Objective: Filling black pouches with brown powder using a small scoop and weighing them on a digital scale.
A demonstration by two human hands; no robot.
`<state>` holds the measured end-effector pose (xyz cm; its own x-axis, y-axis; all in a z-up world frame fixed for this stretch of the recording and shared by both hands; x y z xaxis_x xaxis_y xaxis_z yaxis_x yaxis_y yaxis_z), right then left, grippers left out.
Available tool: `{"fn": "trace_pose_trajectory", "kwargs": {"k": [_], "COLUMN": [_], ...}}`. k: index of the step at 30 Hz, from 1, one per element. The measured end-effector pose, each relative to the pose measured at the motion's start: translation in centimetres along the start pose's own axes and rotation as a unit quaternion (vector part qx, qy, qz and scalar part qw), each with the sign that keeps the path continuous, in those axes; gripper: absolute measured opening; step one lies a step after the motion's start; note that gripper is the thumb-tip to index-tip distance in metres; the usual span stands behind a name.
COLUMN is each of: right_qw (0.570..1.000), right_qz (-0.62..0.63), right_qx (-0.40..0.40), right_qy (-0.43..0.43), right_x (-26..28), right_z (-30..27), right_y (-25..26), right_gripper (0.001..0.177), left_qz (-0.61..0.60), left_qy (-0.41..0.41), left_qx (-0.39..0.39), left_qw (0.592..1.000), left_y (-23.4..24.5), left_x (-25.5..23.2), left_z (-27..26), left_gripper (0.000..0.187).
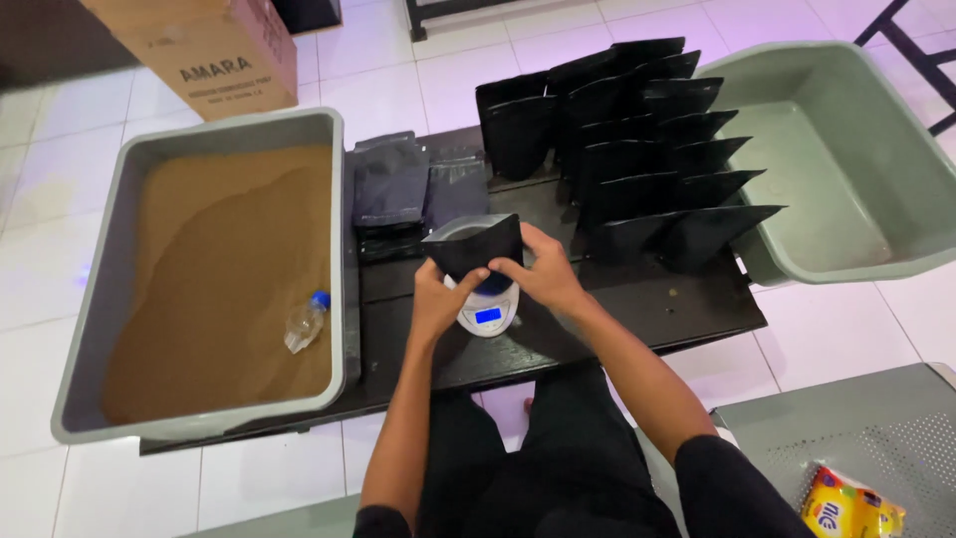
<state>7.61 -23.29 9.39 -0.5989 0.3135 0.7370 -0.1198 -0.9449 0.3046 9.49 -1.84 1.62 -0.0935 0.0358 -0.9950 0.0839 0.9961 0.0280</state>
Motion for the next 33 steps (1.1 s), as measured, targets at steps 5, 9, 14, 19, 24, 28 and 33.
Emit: {"fn": "trace_pose_trajectory", "kwargs": {"k": [5, 9, 14, 19, 24, 28, 33], "right_qw": [0.996, 0.984, 0.989, 0.989, 0.994, 0.992, 0.989], "right_qz": [0.093, 0.176, 0.149, 0.147, 0.096, 0.106, 0.112], "right_qx": [-0.006, -0.021, -0.020, -0.009, -0.018, -0.032, -0.050], "right_qy": [-0.013, -0.019, 0.004, -0.001, 0.056, 0.051, 0.081], "right_x": [4.2, 7.9, 6.8, 7.2, 9.1, 8.3, 10.4], "right_z": [-0.1, 0.7, 0.1, 0.0, 1.0, 0.9, 1.9], "right_y": [1.0, 1.6, 1.8, 1.7, 2.8, 2.8, 3.0], "right_gripper": [0.045, 0.035, 0.023, 0.023, 0.023, 0.021, 0.024], "left_qz": [-0.043, -0.031, -0.008, 0.006, 0.011, 0.011, -0.023], "left_qy": [-0.026, -0.063, -0.076, -0.047, -0.088, -0.110, -0.089], "left_qx": [-0.019, -0.044, -0.044, -0.039, -0.063, -0.103, -0.108], "left_qw": [0.999, 0.997, 0.996, 0.998, 0.994, 0.989, 0.990], "left_y": [-0.5, -0.9, -0.1, 0.7, 0.6, 0.5, 0.4], "left_x": [-4.9, -9.6, -9.0, -5.5, -6.9, -12.8, -15.8], "left_z": [-3.0, -5.1, -4.8, -3.8, -4.3, -6.4, -8.4], "left_gripper": [0.042, 0.025, 0.024, 0.038, 0.031, 0.031, 0.017]}}
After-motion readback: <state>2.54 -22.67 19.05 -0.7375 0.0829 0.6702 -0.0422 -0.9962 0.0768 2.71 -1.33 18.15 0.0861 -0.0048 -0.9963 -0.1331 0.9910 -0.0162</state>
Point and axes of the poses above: each hand's wrist, its own z-axis towards the middle knuckle, its own y-axis out of the back of the hand, x = y × z, the point moved 9 cm from there along z, towards the middle knuckle, and after that the axes turned 14 degrees about y, right-handed, at the moved point
